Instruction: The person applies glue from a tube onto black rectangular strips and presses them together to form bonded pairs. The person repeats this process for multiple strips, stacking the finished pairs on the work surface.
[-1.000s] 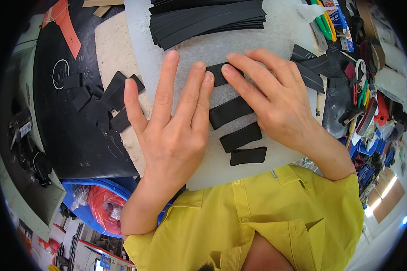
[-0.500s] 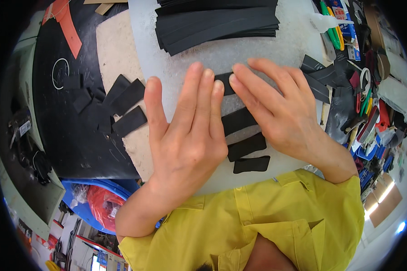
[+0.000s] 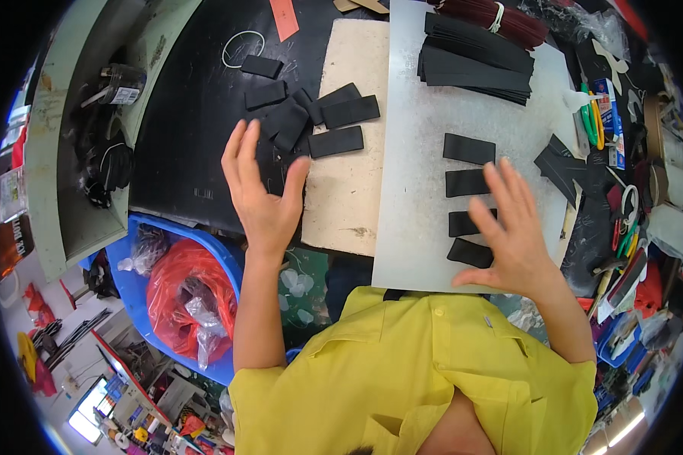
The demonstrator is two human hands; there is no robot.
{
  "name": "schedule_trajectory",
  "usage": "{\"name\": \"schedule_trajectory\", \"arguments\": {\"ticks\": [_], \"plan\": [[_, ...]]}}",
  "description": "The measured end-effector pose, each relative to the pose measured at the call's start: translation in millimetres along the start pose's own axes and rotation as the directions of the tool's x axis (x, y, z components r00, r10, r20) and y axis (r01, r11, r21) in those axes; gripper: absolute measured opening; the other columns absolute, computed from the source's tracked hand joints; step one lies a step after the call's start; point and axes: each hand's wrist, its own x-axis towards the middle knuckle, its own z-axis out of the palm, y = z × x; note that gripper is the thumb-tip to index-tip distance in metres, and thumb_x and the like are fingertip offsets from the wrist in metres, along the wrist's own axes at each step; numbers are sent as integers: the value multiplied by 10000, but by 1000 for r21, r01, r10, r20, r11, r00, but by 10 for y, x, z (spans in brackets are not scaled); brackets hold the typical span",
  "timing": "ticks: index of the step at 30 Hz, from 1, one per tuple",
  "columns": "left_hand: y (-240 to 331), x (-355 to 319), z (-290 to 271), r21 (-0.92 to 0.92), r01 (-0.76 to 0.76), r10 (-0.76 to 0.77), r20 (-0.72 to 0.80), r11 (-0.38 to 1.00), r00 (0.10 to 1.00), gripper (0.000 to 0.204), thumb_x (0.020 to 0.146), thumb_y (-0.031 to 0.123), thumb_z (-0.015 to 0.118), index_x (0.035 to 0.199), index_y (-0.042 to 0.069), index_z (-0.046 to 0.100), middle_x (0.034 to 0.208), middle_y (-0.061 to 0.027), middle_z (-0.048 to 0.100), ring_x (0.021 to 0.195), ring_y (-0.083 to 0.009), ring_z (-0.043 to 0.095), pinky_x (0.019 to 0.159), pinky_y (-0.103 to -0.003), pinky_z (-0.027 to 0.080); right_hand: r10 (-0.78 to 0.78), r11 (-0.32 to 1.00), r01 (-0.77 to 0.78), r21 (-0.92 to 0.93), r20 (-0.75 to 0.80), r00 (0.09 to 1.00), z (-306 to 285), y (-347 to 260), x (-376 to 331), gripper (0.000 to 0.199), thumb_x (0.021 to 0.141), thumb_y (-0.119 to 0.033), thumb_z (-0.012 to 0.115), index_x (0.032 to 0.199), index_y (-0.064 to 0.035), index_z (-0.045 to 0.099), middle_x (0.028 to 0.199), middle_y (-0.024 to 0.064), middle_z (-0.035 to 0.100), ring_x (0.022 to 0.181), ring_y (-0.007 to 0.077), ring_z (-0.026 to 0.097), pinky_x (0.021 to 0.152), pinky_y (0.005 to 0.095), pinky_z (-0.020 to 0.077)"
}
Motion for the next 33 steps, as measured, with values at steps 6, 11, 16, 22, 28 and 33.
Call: {"name": "schedule_trajectory", "arguments": {"ticks": [6, 11, 16, 22, 28, 33], "plan": [[-63, -174, 17, -147, 81, -70, 81, 986, 994, 1019, 747, 201, 863, 1560, -6, 284, 1612, -224, 271, 1474, -404, 321, 1206, -464, 261, -154, 986, 159, 49, -97, 983, 460, -197, 1266, 848, 736, -445, 830, 1459, -140, 508, 1551, 273, 365, 1390, 496, 388, 1124, 555, 383], [-186, -108, 16, -330, 223, -244, -24, 917, 970, 769, 975, 360, 633, 1573, 7, 301, 1643, -204, 246, 1484, -377, 321, 1189, -464, 262, -225, 964, 261, 49, -369, 902, 839, -213, 2117, 602, 867, -339, 756, 1384, -94, 570, 1429, 240, 523, 1345, 444, 471, 1095, 511, 402], [85, -18, 11, 25, -210, 200, 214, 977, 956, 770, 805, 288, 824, 1490, 109, 521, 1648, -233, 219, 1503, -421, 272, 1198, -481, 264, -137, 948, 44, -315, -282, 949, -27, 353, 1489, 375, 786, -134, 788, 1150, -85, 712, 1076, 33, 700, 1057, 241, 633, 943, 428, 445], [16, 429, 291, 133, -48, 38, 80, 990, 996, 738, 792, 205, 832, 1473, 176, 547, 1572, -227, 373, 1422, -422, 386, 1149, -500, 328, -160, 940, 45, -339, -321, 934, -224, 719, 1094, 229, 761, -28, 726, 985, -62, 754, 984, 39, 719, 932, 245, 652, 872, 363, 480], [422, 515, 153, -103, -200, 215, 158, 974, 964, 607, 787, 10, 667, 1383, 118, 628, 1504, -191, 489, 1441, -422, 387, 1166, -477, 312, -146, 974, 81, -214, -312, 939, -177, 419, 575, 253, 726, -22, 732, 979, -33, 738, 1020, 43, 717, 909, 241, 646, 765, 357, 510], [796, 292, 387, -319, -222, 294, 200, 922, 935, 359, 778, -4, 762, 1131, 52, 733, 1040, -103, 715, 985, -285, 662, 960, -389, 472, -193, 972, 124, -198, -383, 903, -247, 235, 337, 322, 677, -79, 693, 991, -22, 734, 993, 87, 685, 860, 228, 619, 675, 343, 492]]}}
